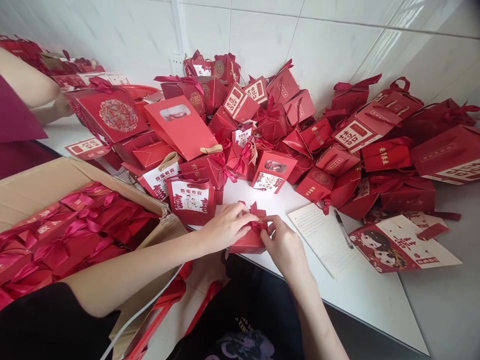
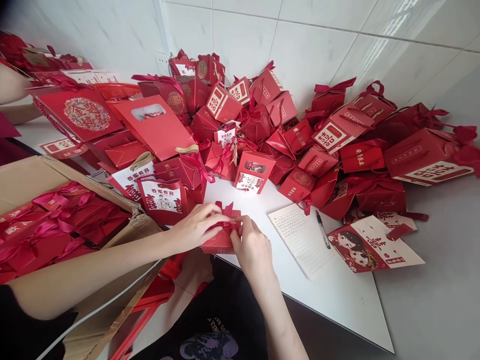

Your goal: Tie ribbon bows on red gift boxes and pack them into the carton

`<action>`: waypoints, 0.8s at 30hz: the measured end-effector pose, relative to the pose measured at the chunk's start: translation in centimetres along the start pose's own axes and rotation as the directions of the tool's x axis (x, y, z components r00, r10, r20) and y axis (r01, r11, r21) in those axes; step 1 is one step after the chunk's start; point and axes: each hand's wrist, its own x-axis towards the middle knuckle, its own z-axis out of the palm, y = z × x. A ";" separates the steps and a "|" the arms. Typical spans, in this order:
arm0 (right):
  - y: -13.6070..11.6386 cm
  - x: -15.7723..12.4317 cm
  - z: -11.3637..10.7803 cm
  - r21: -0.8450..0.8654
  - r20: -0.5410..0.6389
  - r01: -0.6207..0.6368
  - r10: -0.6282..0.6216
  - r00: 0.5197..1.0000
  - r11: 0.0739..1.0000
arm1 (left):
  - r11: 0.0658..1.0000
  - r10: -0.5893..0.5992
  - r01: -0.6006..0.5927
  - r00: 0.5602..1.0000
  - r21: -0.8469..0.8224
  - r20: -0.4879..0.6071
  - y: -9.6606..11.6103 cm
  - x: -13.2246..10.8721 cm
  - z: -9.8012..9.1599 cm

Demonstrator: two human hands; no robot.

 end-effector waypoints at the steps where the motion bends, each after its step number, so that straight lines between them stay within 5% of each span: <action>1: -0.1 0.0 0.2 -0.023 -0.011 -0.002 0.002 1.000 1.000 | 1.000 0.007 -0.007 1.000 -0.001 0.004 0.0 0.0 0.0; 6: -0.6 -0.1 1.2 -0.223 -0.143 0.087 -0.121 0.982 0.971 | 0.999 -0.041 0.041 0.999 0.010 0.032 -0.1 0.1 0.0; 12: 0.2 -0.2 0.7 -0.301 -0.136 0.135 -0.182 0.974 0.944 | 0.998 -0.064 0.063 0.997 0.013 0.035 -0.2 0.1 -0.1; 17: 1.3 -0.5 -0.5 0.013 0.009 0.109 -0.109 0.994 0.994 | 0.998 -0.066 0.066 0.997 0.016 0.035 -0.2 0.1 -0.2; 24: 1.5 -0.8 -1.1 0.425 0.105 -0.174 0.143 0.984 0.888 | 0.997 -0.067 0.066 0.997 0.043 0.042 -0.1 0.2 -0.2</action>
